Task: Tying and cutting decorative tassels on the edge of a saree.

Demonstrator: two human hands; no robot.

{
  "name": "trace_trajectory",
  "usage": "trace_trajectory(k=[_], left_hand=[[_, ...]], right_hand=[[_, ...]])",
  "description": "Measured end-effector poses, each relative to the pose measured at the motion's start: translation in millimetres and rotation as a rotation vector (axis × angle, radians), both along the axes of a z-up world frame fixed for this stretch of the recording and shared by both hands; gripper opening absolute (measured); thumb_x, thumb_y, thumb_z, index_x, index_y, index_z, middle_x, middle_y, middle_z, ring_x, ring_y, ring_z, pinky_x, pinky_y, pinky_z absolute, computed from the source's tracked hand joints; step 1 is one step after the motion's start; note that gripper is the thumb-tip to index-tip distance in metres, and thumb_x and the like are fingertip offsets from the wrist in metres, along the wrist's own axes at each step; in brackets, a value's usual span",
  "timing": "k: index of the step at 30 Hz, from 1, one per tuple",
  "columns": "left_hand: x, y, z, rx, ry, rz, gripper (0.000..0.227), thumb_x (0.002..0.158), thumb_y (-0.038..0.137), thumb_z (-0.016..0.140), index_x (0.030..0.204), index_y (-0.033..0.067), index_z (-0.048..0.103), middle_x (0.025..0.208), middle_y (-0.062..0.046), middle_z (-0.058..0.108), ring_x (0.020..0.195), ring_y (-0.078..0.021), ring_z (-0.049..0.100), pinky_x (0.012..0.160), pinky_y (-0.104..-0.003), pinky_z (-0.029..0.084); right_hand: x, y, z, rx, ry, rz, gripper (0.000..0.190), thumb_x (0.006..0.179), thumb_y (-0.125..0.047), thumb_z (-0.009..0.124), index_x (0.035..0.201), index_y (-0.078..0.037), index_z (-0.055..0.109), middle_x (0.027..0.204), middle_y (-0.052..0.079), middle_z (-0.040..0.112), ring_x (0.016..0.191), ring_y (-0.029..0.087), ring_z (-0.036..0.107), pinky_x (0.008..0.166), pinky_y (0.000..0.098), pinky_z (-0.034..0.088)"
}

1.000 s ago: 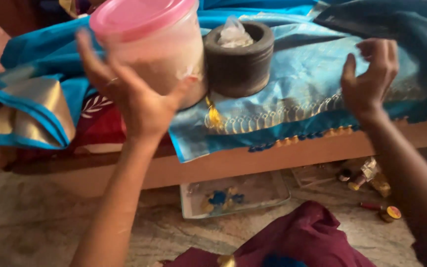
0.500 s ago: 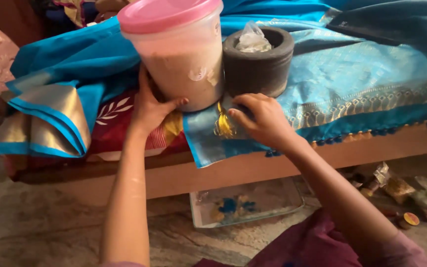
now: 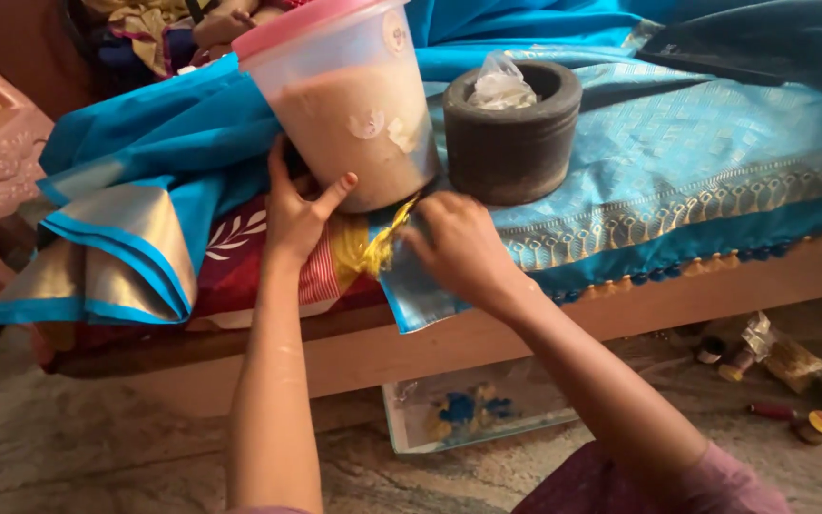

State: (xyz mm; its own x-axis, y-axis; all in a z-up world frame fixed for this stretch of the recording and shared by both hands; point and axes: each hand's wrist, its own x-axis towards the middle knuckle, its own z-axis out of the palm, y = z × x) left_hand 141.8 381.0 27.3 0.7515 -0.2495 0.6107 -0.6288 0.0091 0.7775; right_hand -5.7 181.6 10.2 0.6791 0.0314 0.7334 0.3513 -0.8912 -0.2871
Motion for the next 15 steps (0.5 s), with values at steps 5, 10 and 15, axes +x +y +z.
trace_trajectory(k=[5,10,15], left_hand=[[8.8,1.1,-6.9,-0.036,0.011,-0.006,0.107,0.085,0.026,0.089,0.16,0.0004,0.017,0.138,-0.026,0.063,0.123,-0.0297,0.069,0.102,-0.039,0.057],[3.5,1.5,-7.6,-0.034,-0.034,0.003,0.107,0.086,0.026,0.091,0.159,-0.0013,0.018,0.139,-0.025,0.063,0.123,-0.0296,0.069,0.102,-0.039,0.058],[-4.3,0.1,0.0,-0.013,0.032,0.059,0.107,0.085,0.029,0.091,0.159,-0.0001,0.019,0.135,-0.023,0.067,0.12,-0.0277,0.071,0.101,-0.038,0.058]], right_hand=[[-4.9,1.5,9.7,0.111,0.004,0.049,0.037,0.1,-0.035,0.063,0.116,-0.001,0.063,0.11,0.021,0.068,0.112,0.04,0.062,0.097,0.0484,0.046],[14.8,8.6,12.3,-0.174,0.041,0.099,0.041,0.1,-0.041,0.061,0.109,-0.001,0.066,0.11,0.021,0.071,0.112,0.038,0.063,0.098,0.0509,0.043],[14.3,9.8,11.9,-0.216,0.109,0.051,0.048,0.098,-0.045,0.066,0.104,0.002,0.066,0.11,0.022,0.069,0.112,0.04,0.062,0.1,0.0518,0.044]])
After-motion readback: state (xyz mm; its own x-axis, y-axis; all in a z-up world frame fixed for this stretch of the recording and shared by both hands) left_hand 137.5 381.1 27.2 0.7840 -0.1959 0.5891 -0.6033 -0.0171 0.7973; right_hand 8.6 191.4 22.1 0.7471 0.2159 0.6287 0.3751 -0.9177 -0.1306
